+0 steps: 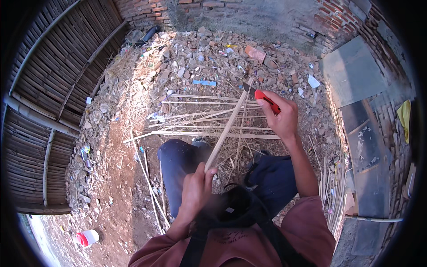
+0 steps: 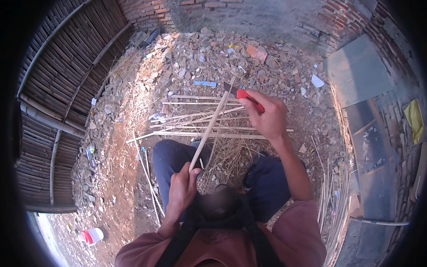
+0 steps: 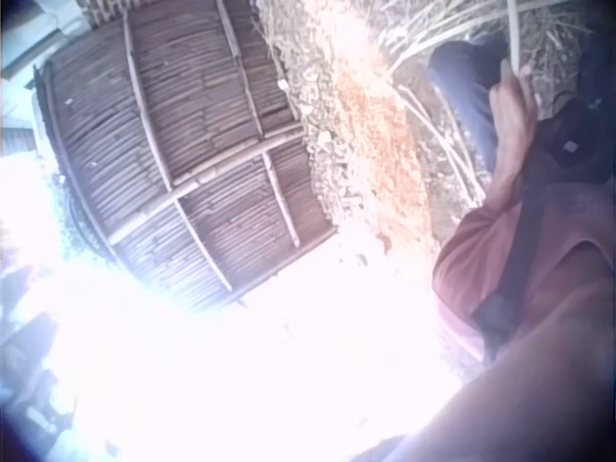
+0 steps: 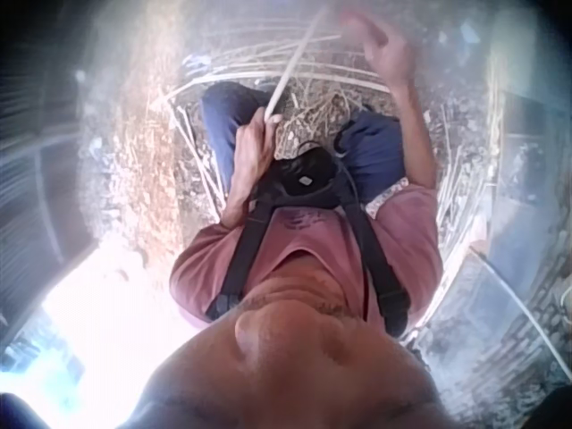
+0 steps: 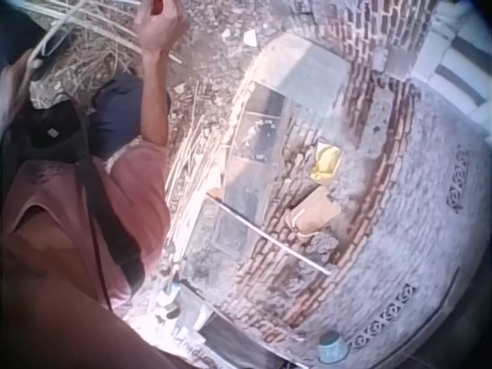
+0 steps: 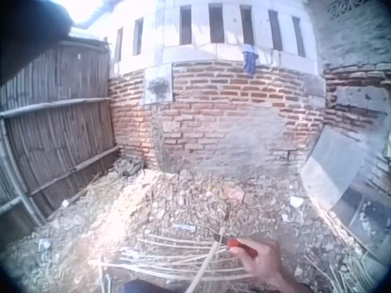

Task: The person uses a utility knife to shave and smooth the surface of a bamboo stick while sitting on the ground, handling a stack of bamboo sticks.

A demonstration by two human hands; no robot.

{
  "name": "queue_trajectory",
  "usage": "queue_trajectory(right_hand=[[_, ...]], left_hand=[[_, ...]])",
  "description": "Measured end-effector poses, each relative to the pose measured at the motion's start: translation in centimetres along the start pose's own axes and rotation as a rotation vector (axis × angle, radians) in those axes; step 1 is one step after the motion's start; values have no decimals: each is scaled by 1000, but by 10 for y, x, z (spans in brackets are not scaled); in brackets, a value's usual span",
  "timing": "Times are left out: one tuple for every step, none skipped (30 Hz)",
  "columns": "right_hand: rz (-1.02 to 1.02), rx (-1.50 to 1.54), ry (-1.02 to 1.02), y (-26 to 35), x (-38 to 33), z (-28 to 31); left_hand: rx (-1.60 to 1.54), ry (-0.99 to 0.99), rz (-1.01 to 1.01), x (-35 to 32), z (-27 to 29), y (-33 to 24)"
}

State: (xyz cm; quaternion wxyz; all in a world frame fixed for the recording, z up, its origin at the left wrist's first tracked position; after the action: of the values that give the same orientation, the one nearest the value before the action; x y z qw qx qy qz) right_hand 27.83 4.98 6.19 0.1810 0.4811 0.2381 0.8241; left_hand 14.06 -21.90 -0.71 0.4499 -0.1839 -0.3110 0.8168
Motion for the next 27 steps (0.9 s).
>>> queue_trajectory(right_hand=[[-14,-9,-3,-3,1,1],[-13,-11,-5,-2,1,0],[-12,-28,8,-1,2,-2],[-14,-44,21,0,2,-4],[-17,-44,20,-1,2,-2],[-76,-54,-32,-5,4,3],[-131,-68,-88,-11,8,12],[-253,-99,-160,-36,17,32],[-374,-121,-232,-59,25,50],[-370,-119,-229,-60,27,55],[-400,-111,-222,-60,29,58],[-431,-102,-214,-62,31,59],[-429,-105,-215,-64,29,60],[-449,-56,-156,-72,23,55],[-473,-1,-96,-76,16,47],[-528,124,-65,-81,11,41],[-532,126,-65,-81,5,40],[-589,376,-47,-71,4,30],[-640,622,-32,-60,3,22],[-643,624,-31,-51,0,18],[-628,714,13,-40,-2,10],[-612,806,58,-30,-3,3],[-613,811,57,-25,-6,-1],[-609,861,128,-18,-9,-8],[-604,907,199,-12,-13,-15],[-628,913,223,-7,-15,-20],[-629,915,222,-4,-18,-25]], left_hand=[[11,8,7,0,0,1],[10,8,4,0,0,1],[7,2,9,1,0,2],[4,-2,17,0,1,3],[5,0,16,-1,1,4],[24,32,32,-2,-2,7],[39,61,42,-3,-5,8],[36,65,36,-8,-6,9],[25,72,38,-15,-6,11],[10,76,44,-19,-6,13],[8,71,46,-18,-6,13],[-9,63,40,-16,-6,13],[-27,61,27,-14,-6,11],[-29,61,25,-10,-5,8],[-74,59,31,-4,-1,7],[-118,58,37,1,1,6],[-116,60,39,5,1,8],[-174,60,20,9,0,12],[-236,64,-6,13,-2,14],[-356,73,-25,17,-7,17],[-354,74,-23,21,-12,22],[-509,183,30,23,-19,28],[-665,292,84,25,-24,30],[-660,291,87,27,-21,31],[-737,400,81,29,-23,31],[-812,508,76,30,-26,29],[-810,509,77,32,-24,27]])
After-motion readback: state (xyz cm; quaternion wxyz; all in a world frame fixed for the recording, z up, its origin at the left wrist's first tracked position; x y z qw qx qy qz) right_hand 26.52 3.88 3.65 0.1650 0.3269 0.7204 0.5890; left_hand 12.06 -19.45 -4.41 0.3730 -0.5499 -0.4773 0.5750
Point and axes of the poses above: each hand's wrist, its own x-axis towards the middle knuckle, its own z-axis out of the back of the hand, y = z × x, the point moved 5 cm from there along x, towards the middle knuckle, and after that the axes turned 11 degrees about x, right-handed, at the moved point
